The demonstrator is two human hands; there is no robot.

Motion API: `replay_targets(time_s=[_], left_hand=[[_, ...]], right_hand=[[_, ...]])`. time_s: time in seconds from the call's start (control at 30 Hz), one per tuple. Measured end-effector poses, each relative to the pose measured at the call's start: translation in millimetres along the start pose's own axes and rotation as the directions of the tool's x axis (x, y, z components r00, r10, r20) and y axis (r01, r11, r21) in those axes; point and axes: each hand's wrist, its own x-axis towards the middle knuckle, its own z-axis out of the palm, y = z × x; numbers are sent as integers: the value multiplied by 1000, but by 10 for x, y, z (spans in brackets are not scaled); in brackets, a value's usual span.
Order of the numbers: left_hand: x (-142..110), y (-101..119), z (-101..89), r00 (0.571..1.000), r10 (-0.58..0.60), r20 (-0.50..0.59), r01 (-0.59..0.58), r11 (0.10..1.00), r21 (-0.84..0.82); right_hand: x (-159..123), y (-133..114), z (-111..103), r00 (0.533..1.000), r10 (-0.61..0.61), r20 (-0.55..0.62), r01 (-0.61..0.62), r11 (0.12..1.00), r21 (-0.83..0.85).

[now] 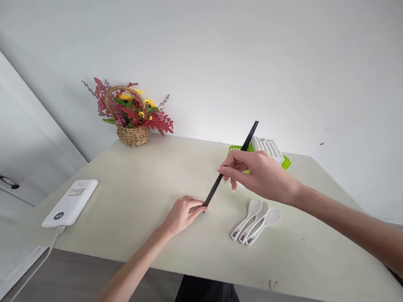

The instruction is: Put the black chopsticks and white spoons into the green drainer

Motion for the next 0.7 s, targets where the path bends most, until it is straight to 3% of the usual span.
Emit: replay_targets(time_s=[0.6,0.7], left_hand=[[-1,4,3,999,-28,18,29,999,-21],[5,-9,4,1000,-13,10,13,1000,26]], right_hand=[[-35,-44,10,999,17,47,-17,1000,10],[-68,-18,-72,999,32,21,-31,999,-21]])
